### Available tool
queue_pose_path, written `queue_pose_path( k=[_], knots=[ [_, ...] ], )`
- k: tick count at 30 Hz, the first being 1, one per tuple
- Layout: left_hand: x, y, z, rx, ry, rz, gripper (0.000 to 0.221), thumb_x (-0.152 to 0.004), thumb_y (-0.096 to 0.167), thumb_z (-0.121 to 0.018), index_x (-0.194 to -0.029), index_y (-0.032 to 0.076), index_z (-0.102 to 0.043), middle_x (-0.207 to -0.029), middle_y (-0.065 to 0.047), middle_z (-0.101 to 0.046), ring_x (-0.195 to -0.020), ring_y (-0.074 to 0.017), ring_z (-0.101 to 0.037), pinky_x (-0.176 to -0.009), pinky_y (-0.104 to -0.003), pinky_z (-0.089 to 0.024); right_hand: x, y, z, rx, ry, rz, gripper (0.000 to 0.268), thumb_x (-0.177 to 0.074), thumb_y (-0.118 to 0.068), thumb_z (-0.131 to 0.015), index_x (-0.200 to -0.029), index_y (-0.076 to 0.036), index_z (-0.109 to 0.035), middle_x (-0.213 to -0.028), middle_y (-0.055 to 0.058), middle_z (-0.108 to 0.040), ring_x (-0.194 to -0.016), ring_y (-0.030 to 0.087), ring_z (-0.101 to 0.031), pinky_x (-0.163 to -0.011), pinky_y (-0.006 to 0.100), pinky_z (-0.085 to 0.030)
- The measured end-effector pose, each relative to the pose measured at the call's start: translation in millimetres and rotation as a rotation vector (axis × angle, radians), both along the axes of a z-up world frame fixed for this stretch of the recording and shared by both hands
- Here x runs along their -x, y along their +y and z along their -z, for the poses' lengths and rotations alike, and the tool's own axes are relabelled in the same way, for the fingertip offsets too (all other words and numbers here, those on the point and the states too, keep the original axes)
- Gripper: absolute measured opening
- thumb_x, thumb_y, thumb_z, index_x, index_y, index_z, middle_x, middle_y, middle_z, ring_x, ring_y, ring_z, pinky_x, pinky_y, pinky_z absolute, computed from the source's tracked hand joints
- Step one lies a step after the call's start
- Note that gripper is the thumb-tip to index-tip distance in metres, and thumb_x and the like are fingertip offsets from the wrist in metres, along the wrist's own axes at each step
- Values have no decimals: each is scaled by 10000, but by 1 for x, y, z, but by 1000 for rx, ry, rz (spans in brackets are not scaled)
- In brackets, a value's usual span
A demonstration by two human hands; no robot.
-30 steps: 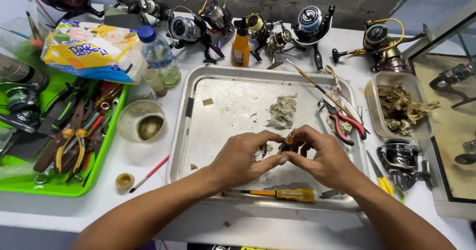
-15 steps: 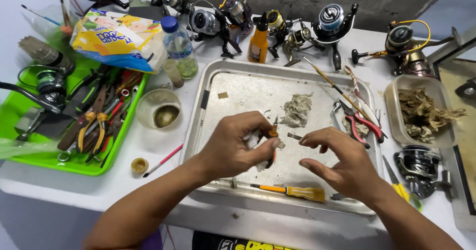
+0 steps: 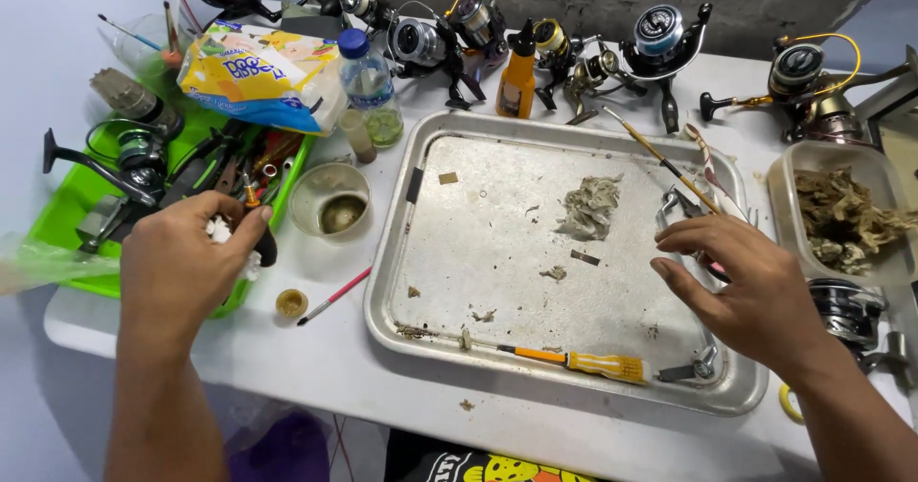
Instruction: The person wipes a fishing reel with a cloth, rotates it to clean different sides, and places it on the table. Then they clean a metal tray by wiping it with a cloth and gathering debris.
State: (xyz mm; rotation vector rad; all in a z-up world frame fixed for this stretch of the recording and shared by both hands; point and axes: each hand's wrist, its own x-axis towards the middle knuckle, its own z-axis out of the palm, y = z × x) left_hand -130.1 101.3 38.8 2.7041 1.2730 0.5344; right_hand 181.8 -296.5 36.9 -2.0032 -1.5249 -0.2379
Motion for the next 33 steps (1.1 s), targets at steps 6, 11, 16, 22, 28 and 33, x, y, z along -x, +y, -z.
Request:
queue_pose_path(
  k=[6,11,16,22,28,33],
  knots=[
    [5,20,23,-128,64,-65,322,-968,515,-716,-954,200,-780,-892,-105,-756,-824,-416,-691,-638,-521,-497,-8,2,12,97,-42,26,190,-893,-232,-748,-1005,-77,-746,-1042,84,-761,-996,218,-724,-941,361,-564],
    [-2,65,19,-153,209,-135,356,-1014,560,-664,-978,218,-755,-891,-165,-761,-879,-448,-700,-686,-537,-521,-9,2,12,120,-45,-3,179,-894,-218,-747,-1005,-78,-742,-1039,87,-755,-987,224,-719,-936,366,-559],
    [-35,77,7,76,537,-146,409,-962,572,-566,-1140,267,-770,-1087,-168,-786,-1062,-413,-705,-785,-539,-550,-12,2,14,195,-92,-3,220,-879,-277,-754,-1022,-112,-730,-1052,39,-758,-987,210,-715,-920,371,-549],
    [-43,74,16,187,672,-106,472,-962,575,-556,-1212,232,-761,-1217,-161,-747,-1137,-406,-687,-875,-526,-556,-18,-6,23,260,-136,-23,237,-885,-301,-743,-1021,-109,-719,-1056,26,-755,-1010,220,-714,-942,416,-545],
    [-32,40,4,-38,471,-95,406,-1045,637,-541,-1111,299,-755,-947,-164,-805,-960,-414,-752,-696,-529,-558,-32,-20,12,566,-37,285,364,-870,-440,-705,-1133,-191,-741,-1208,42,-740,-1042,239,-724,-854,438,-598],
    [-48,-43,-14,-46,-187,667,271,-923,286,-787,-1044,46,-751,-1003,-101,-777,-861,-260,-724,-788,-404,-545,-27,-20,-20,987,122,636,419,-954,-510,-565,-1257,-244,-680,-1252,11,-738,-1117,248,-711,-894,444,-576]
  ],
)
